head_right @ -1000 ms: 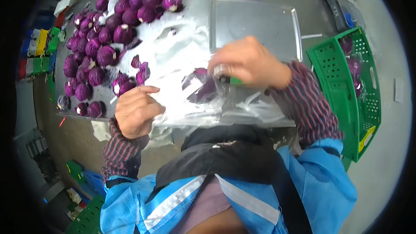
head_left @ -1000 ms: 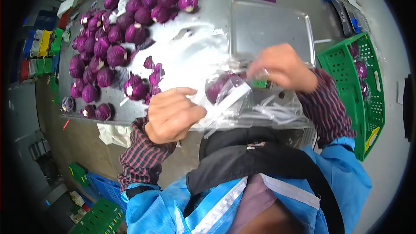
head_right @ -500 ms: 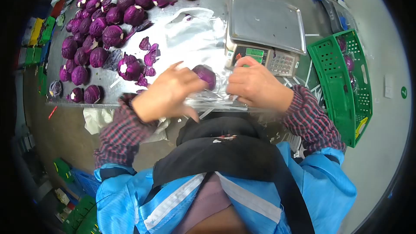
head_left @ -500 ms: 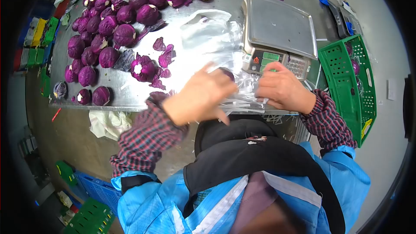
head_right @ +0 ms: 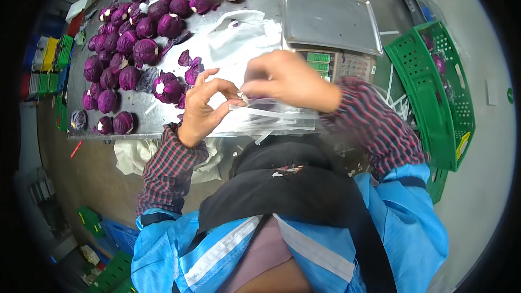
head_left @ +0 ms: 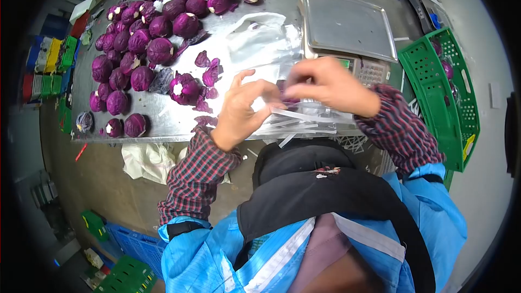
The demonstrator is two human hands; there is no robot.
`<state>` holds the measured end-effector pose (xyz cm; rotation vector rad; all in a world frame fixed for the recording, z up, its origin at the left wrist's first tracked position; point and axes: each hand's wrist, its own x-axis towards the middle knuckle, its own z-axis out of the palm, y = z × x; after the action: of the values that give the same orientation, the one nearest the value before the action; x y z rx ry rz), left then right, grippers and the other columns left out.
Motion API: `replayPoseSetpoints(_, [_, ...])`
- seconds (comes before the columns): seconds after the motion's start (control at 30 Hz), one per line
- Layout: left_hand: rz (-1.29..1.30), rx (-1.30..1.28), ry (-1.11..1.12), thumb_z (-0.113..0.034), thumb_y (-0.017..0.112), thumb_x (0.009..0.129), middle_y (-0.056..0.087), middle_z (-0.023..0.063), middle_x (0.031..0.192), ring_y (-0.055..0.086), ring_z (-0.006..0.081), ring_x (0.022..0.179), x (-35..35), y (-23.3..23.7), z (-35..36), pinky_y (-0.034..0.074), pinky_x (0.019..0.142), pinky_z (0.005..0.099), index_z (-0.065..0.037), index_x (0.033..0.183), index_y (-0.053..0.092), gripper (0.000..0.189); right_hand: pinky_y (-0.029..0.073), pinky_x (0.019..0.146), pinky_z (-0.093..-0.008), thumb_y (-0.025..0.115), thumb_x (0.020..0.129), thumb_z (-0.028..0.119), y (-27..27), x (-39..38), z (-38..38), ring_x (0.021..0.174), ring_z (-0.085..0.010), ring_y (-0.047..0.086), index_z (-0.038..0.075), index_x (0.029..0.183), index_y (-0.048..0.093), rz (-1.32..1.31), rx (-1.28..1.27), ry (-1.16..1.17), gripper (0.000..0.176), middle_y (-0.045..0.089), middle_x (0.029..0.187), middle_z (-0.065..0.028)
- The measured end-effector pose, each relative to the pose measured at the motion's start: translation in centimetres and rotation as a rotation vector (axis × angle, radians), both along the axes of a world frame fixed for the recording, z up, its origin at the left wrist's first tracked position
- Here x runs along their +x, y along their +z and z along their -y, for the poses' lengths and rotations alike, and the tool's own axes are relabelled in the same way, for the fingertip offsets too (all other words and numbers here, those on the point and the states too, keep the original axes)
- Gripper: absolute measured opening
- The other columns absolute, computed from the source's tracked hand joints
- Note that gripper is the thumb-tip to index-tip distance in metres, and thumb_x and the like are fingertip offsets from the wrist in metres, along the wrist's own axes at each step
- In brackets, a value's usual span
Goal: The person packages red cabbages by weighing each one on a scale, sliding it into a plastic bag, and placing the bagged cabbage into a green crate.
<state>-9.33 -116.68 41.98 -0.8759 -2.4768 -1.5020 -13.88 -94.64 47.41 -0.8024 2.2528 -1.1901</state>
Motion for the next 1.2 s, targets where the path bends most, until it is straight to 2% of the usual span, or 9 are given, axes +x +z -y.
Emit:
replayPoseSetpoints(0.07, [-0.009,0.015,0.1,-0.008,0.075,0.074,0.064,0.009,0.079,0.064,0.0255,0.081,0.7,0.9,-0.3,0.035,0.101,0.0456,-0.002,0.092,0.06,0.025,0.047,0.063,-0.0335,0.073,0.078,0.035,-1.6,1.0,2.0,0.071,-0.0237,0.063,0.001,0.093,0.066,-0.151,-0.169,0.042,0.038,0.064,0.078,-0.0145])
replayPoseSetpoints(0.13, [0.299,0.094,0.291,-0.006,0.077,0.073,0.059,0.0098,0.09,0.058,0.0209,0.089,2.3,0.4,-0.2,0.045,0.09,0.0377,0.002,0.1,0.053,0.037,0.046,0.063,-0.0408,0.074,0.073,0.036,-2.8,1.8,2.4,0.073,-0.0329,0.059,0.003,0.087,0.065,-0.363,-0.033,0.025,0.038,0.059,0.075,-0.0123])
replayPoseSetpoints(0.17, [0.381,0.333,0.252,-0.006,0.077,0.071,0.057,0.0076,0.092,0.056,0.0175,0.086,2.4,0.2,-0.5,0.048,0.082,0.0324,0.002,0.105,0.051,0.044,0.045,0.065,-0.0411,0.074,0.069,0.032,-3.2,2.4,2.8,0.074,-0.0329,0.058,0.004,0.082,0.063,-0.511,-0.288,0.0,0.033,0.057,0.074,-0.0107])
replayPoseSetpoints(0.2, [0.231,0.041,0.231,-0.005,0.077,0.069,0.057,0.0075,0.092,0.057,0.0172,0.084,1.7,-0.1,0.5,0.048,0.078,0.0312,0.002,0.105,0.051,0.045,0.045,0.069,-0.0386,0.074,0.065,0.03,-2.4,3.0,2.9,0.079,-0.0282,0.058,0.007,0.079,0.062,-0.569,-0.174,0.047,0.029,0.058,0.075,-0.0065])
replayPoseSetpoints(0.33, [0.25,0.03,0.196,-0.002,0.076,0.066,0.059,0.0073,0.09,0.058,0.0124,0.077,1.6,1.6,-0.7,0.048,0.072,0.026,0.001,0.107,0.051,0.048,0.043,0.078,-0.0356,0.075,0.063,0.027,-1.2,3.7,3.0,0.088,-0.0184,0.057,0.011,0.079,0.064,-0.677,0.076,0.034,0.025,0.061,0.083,0.0018])
replayPoseSetpoints(0.77, [0.013,-0.096,0.147,0.0,0.077,0.065,0.06,0.0132,0.109,0.061,0.0196,0.075,1.1,1.3,-2.9,0.049,0.068,0.0283,-0.002,0.113,0.057,0.052,0.044,0.071,-0.0351,0.066,0.068,0.016,-4.4,4.7,0.2,0.078,-0.0222,0.056,0.01,0.076,0.056,-1.02,-0.195,-0.023,0.014,0.053,0.077,-0.0043])
replayPoseSetpoints(0.93, [-0.064,-0.161,0.184,-0.005,0.083,0.059,0.066,0.0071,0.077,0.065,0.0171,0.079,2.0,3.4,-4.1,0.043,0.091,0.0313,-0.007,0.115,0.059,0.061,0.042,0.069,-0.0372,0.074,0.069,0.023,-2.9,4.5,-0.6,0.078,-0.028,0.056,0.006,0.082,0.059,-0.642,-0.168,-0.051,0.027,0.058,0.082,-0.0076])
replayPoseSetpoints(1.07, [0.033,-0.066,0.199,-0.002,0.078,0.061,0.063,-0.001,0.079,0.064,0.0127,0.071,2.0,1.4,-3.5,0.032,0.108,0.0437,-0.013,0.113,0.059,0.056,0.041,0.068,-0.0369,0.074,0.069,0.02,-1.2,4.0,0.2,0.074,-0.0272,0.054,0.005,0.074,0.058,-0.694,-0.113,0.013,0.023,0.057,0.075,-0.0069])
replayPoseSetpoints(1.2, [0.009,0.012,0.191,-0.006,0.076,0.066,0.06,-0.0009,0.071,0.062,0.014,0.068,1.9,0.8,-3.3,0.029,0.108,0.0456,-0.014,0.112,0.058,0.05,0.041,0.067,-0.0365,0.073,0.07,0.015,-0.8,3.1,0.7,0.072,-0.0254,0.056,0.005,0.076,0.059,-0.569,-0.144,0.093,0.018,0.057,0.073,-0.0075])
